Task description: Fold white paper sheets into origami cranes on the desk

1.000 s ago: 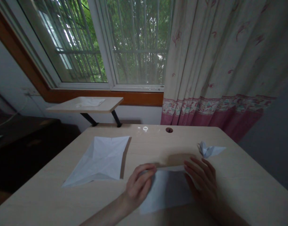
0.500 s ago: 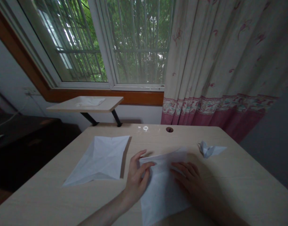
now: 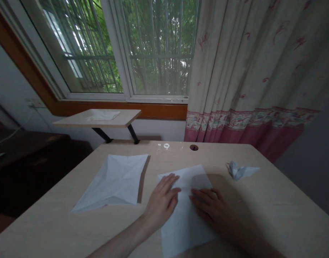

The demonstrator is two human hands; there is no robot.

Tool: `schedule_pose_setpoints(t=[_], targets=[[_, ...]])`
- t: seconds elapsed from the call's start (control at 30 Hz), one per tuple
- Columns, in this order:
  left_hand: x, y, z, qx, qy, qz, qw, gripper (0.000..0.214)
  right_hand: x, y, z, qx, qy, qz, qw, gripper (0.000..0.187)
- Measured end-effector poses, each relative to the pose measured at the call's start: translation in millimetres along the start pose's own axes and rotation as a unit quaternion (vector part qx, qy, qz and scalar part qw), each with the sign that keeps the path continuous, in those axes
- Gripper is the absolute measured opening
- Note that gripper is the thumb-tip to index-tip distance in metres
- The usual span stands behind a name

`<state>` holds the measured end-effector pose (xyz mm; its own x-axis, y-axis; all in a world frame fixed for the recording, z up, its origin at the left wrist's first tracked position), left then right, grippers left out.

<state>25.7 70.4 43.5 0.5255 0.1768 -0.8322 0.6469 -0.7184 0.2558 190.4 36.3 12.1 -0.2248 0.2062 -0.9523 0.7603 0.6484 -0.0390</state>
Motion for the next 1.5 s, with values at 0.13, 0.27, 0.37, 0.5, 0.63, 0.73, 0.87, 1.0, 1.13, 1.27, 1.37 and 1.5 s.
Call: schedule_pose_setpoints(t=[0.13,0.27,0.37,0.5,0.63,0.73,0.87,1.0,1.13,1.27,1.37,1.5], targets=[[14.3,2,3,0.009,-0.072,-0.014,0.997,0.034,-1,0,1,-0.004,0.019,0.022,1.000,0.036],[10.3,4,2,0.008,-0.068,-0.032,0.997,0.029,-1,6,3,0.004,0.052,0.044,0.998,0.035],[3.7,6,-1,0.014,-0.043,-0.044,0.998,0.024,1,15,5,0.016,0.067,0.050,0.996,0.037],[-1.7,11,-3,0.043,-0.010,-0.061,0.997,0.025,2,29,6,0.054,0.075,0.021,0.996,0.036],[-5.6,12,-2,0.064,0.026,-0.063,0.996,0.026,5,41,6,0.101,0.079,-0.021,0.992,0.032],[-6.7,9,-2,0.061,0.031,-0.035,0.997,0.022,7,50,9,0.133,0.096,-0.031,0.986,0.034],[-3.7,2,-2,0.031,0.013,-0.008,0.999,0.019,13,61,13,0.176,0.093,-0.016,0.980,0.039],[-1.0,-9,-2,-0.027,0.016,0.005,0.999,0.039,16,68,16,0.215,0.094,0.011,0.972,0.043],[4.7,-20,0,-0.068,0.014,0.024,0.997,0.045,15,70,17,0.237,0.105,0.027,0.965,0.042],[9.1,-28,2,-0.094,0.016,0.034,0.995,0.039,15,72,17,0.237,0.105,0.014,0.966,0.035],[9.3,-30,3,-0.103,0.019,0.021,0.994,0.037,14,73,17,0.239,0.117,0.018,0.964,0.030],[3.6,-26,1,-0.095,0.032,-0.014,0.995,0.045,11,71,17,0.227,0.142,0.031,0.963,0.030]])
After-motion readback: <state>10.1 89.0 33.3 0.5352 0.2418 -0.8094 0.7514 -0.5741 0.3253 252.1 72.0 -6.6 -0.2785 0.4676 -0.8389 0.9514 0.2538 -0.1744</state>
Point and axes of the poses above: each hand's wrist, its own z-axis away from the middle knuckle, its own x-axis out of the palm, y = z × x, the point moved 8 cm from there along -z, towards the middle knuckle
